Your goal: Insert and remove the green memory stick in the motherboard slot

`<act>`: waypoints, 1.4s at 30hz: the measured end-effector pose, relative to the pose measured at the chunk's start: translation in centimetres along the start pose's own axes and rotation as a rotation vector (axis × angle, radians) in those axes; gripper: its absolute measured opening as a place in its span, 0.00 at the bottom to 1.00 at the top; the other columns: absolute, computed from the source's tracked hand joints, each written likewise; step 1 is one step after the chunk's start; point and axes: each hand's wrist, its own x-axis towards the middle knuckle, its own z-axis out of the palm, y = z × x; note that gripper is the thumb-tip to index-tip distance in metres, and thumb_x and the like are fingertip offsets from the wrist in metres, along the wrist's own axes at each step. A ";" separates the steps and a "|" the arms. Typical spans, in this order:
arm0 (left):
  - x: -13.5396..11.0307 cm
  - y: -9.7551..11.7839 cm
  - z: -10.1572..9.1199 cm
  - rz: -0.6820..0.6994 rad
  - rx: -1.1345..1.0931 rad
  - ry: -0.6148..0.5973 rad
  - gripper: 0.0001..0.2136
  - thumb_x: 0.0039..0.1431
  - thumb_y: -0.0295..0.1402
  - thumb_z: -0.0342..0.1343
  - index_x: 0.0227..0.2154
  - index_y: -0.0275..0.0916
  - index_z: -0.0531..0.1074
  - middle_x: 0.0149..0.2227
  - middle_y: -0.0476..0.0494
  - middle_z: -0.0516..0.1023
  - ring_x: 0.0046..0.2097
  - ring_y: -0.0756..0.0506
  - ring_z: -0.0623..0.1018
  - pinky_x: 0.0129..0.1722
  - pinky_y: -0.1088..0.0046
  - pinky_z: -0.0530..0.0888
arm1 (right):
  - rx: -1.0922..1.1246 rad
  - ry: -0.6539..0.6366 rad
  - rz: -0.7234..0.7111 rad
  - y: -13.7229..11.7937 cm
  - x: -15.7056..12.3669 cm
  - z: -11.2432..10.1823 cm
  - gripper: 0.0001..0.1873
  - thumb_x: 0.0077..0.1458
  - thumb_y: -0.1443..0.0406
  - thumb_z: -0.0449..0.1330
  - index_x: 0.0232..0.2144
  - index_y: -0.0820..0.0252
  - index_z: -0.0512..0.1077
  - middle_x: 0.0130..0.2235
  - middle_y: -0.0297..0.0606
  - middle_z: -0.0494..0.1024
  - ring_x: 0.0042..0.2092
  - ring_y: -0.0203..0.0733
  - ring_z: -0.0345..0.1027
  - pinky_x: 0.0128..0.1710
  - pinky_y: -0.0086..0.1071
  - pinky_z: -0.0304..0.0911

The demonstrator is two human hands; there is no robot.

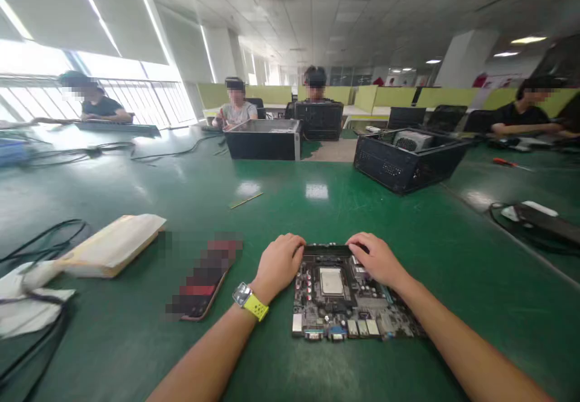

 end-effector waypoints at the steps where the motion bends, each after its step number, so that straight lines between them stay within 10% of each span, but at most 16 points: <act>1: 0.0 0.0 0.0 0.000 -0.002 -0.001 0.08 0.62 0.30 0.45 0.38 0.41 0.70 0.38 0.46 0.73 0.42 0.45 0.71 0.44 0.70 0.68 | 0.002 0.001 0.003 -0.1 0.0 -0.1 0.09 0.57 0.64 0.52 0.33 0.56 0.73 0.35 0.35 0.76 0.39 0.41 0.65 0.42 0.34 0.58; 42: 0.1 0.3 -0.1 -0.009 0.011 -0.012 0.07 0.62 0.30 0.44 0.38 0.42 0.67 0.37 0.47 0.72 0.41 0.46 0.72 0.41 0.71 0.68 | 0.040 0.024 -0.034 0.0 0.1 -0.2 0.10 0.57 0.64 0.51 0.34 0.56 0.73 0.35 0.36 0.76 0.39 0.41 0.66 0.41 0.35 0.59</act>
